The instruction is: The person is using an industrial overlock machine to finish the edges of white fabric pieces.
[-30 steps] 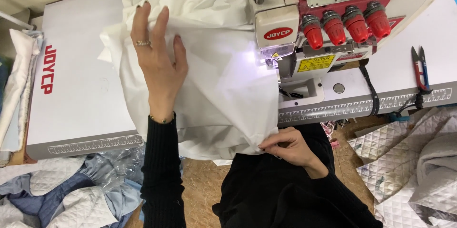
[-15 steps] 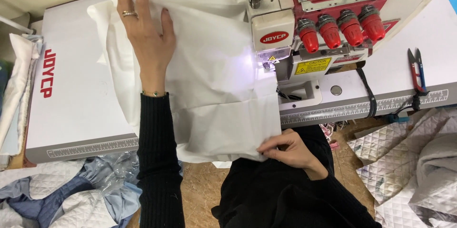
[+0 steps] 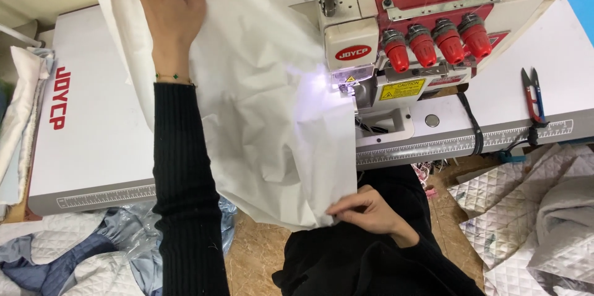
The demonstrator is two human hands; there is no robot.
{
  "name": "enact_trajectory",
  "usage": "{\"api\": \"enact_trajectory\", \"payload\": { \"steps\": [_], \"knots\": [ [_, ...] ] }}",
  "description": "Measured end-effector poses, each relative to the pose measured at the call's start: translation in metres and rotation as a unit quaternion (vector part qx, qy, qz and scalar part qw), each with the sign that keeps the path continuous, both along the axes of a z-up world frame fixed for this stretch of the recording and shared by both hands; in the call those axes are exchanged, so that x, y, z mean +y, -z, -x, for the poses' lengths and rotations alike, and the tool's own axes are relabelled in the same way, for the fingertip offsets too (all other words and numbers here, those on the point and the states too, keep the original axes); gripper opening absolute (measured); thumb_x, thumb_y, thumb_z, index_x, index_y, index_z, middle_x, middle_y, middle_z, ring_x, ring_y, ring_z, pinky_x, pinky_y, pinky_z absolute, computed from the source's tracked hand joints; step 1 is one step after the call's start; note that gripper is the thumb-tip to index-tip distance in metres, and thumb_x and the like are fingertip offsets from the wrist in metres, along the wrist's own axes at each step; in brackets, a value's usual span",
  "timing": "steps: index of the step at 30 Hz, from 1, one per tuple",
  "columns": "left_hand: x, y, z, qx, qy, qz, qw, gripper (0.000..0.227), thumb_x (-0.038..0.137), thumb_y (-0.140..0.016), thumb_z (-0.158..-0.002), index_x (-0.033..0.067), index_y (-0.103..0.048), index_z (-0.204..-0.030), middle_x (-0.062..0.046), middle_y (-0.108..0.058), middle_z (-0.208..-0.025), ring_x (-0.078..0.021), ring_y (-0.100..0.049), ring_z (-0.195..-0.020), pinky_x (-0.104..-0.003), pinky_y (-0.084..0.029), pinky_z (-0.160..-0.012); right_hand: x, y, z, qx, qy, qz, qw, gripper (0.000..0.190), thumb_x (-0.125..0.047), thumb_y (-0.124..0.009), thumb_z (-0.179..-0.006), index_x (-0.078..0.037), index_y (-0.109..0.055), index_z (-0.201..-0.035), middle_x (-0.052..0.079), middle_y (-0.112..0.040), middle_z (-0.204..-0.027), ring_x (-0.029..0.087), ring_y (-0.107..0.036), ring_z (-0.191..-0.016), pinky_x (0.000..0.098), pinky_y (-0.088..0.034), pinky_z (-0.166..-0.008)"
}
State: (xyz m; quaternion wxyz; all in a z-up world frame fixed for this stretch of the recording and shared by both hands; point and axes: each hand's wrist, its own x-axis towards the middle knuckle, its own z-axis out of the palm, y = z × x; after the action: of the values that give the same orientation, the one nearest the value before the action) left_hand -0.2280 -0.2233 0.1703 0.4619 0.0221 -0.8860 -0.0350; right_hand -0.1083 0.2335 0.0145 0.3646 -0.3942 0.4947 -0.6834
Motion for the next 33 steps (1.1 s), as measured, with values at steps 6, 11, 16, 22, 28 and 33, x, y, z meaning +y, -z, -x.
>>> {"api": "enact_trajectory", "payload": {
  "steps": [6, 11, 16, 22, 28, 33],
  "knots": [
    [0.121, 0.007, -0.09, -0.066, 0.134, -0.173, 0.974, 0.072, 0.014, -0.075, -0.12, 0.0111, -0.021, -0.168, -0.009, -0.013, -0.177, -0.0349, -0.042, -0.169, -0.048, -0.042, -0.145, -0.017, -0.002, 0.014, 0.006, 0.072, 0.045, 0.996, 0.017, 0.0, -0.069, -0.094, -0.002, -0.076, -0.11, 0.016, -0.08, -0.1, 0.024, -0.081, -0.085, 0.0282, -0.07, -0.079],
    [0.202, 0.097, -0.17, -0.147, 0.002, -0.235, 0.961, 0.076, 0.036, -0.081, -0.088, -0.0009, -0.05, -0.147, -0.03, -0.053, -0.139, -0.0508, -0.051, -0.126, -0.061, -0.042, -0.104, -0.03, -0.007, 0.029, 0.019, 0.186, 0.032, 0.982, 0.019, 0.008, -0.074, -0.082, 0.004, -0.082, -0.099, 0.017, -0.08, -0.067, 0.011, -0.063, -0.057, 0.0276, -0.052, -0.054],
    [0.214, 0.145, -0.195, -0.128, -0.172, -0.138, 0.967, 0.023, 0.027, -0.08, -0.089, 0.0183, -0.073, -0.109, -0.001, -0.066, -0.11, -0.0245, -0.061, -0.101, -0.039, -0.044, -0.079, -0.036, -0.009, 0.041, 0.004, 0.2, 0.026, 0.979, 0.02, 0.006, -0.075, -0.083, 0.005, -0.08, -0.102, 0.016, -0.081, -0.076, 0.015, -0.071, -0.067, 0.0284, -0.057, -0.063],
    [0.204, 0.091, -0.187, -0.065, -0.184, -0.181, 0.964, 0.011, 0.01, -0.079, -0.092, 0.0173, -0.077, -0.1, 0.003, -0.07, -0.088, -0.019, -0.07, -0.078, -0.027, -0.053, -0.068, -0.029, -0.011, 0.04, -0.002, 0.173, 0.031, 0.984, 0.015, 0.007, -0.074, -0.083, 0.006, -0.08, -0.096, 0.013, -0.078, -0.064, 0.011, -0.064, -0.059, 0.0271, -0.053, -0.054],
    [0.192, 0.049, -0.161, 0.002, -0.131, -0.171, 0.977, 0.01, 0.002, -0.075, -0.097, 0.0076, -0.079, -0.104, -0.004, -0.068, -0.083, -0.0237, -0.071, -0.073, -0.03, -0.057, -0.066, -0.016, -0.016, 0.024, -0.005, 0.163, 0.021, 0.986, 0.006, 0.009, -0.076, -0.079, 0.005, -0.079, -0.081, 0.011, -0.071, -0.053, 0.009, -0.056, -0.053, 0.0257, -0.048, -0.047],
    [0.176, 0.048, -0.139, 0.038, -0.094, -0.12, 0.988, 0.011, -0.001, -0.073, -0.097, 0.0022, -0.078, -0.106, -0.008, -0.066, -0.083, -0.0269, -0.07, -0.075, -0.033, -0.058, -0.069, -0.018, -0.019, 0.029, 0.001, 0.246, -0.006, 0.969, 0.014, 0.008, -0.076, -0.08, 0.006, -0.08, -0.093, 0.016, -0.078, -0.064, 0.009, -0.061, -0.063, 0.0276, -0.053, -0.055]
  ]
}}
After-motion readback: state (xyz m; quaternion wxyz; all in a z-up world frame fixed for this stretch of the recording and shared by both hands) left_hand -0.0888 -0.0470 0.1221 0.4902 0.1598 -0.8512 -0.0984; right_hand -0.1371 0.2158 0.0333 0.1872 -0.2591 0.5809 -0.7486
